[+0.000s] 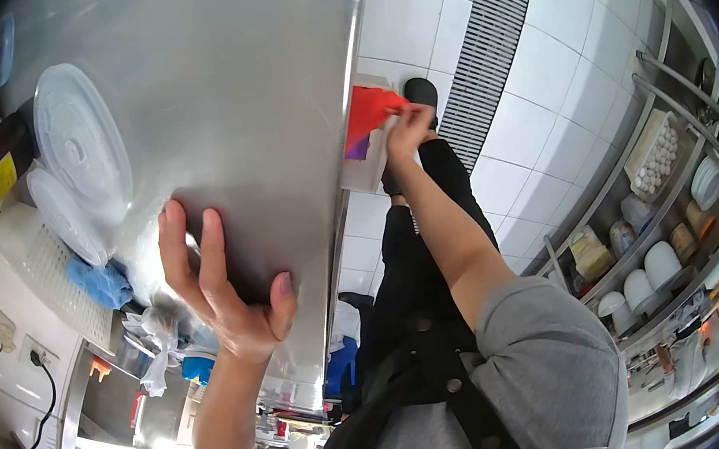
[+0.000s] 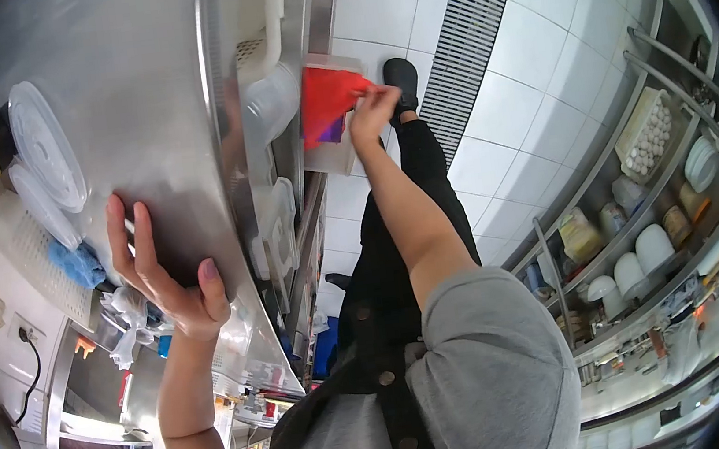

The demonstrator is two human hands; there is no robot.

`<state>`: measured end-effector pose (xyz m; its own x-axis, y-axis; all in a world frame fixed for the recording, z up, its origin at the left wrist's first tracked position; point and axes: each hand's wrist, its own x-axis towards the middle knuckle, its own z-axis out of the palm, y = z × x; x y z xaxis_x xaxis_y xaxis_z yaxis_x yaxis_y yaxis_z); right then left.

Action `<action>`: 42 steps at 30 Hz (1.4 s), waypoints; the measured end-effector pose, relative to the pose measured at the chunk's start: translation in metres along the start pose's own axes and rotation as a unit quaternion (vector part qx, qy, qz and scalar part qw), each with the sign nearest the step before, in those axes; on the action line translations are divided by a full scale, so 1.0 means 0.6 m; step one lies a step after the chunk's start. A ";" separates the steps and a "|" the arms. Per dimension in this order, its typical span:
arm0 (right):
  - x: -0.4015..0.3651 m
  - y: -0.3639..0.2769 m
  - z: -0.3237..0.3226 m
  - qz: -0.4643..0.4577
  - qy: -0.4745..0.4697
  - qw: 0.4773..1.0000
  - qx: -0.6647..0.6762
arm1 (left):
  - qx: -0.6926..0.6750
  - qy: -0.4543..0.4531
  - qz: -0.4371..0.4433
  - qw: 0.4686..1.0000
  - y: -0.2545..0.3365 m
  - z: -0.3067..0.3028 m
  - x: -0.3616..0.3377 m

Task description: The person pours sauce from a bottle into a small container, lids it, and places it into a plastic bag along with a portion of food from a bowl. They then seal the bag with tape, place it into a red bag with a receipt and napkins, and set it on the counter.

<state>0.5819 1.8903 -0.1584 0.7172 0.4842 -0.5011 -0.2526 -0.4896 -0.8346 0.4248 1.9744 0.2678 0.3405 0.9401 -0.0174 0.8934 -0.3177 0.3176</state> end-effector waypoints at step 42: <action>-0.350 -0.309 -0.195 -0.253 -0.379 0.861 -0.226 | -0.112 -0.198 0.044 0.973 0.163 -0.013 -0.468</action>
<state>0.5539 1.7946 0.1282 -0.0113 0.9688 -0.2477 0.3687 -0.2263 -0.9016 0.4145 1.6805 0.3115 0.5383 0.7749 -0.3313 0.7846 -0.3173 0.5327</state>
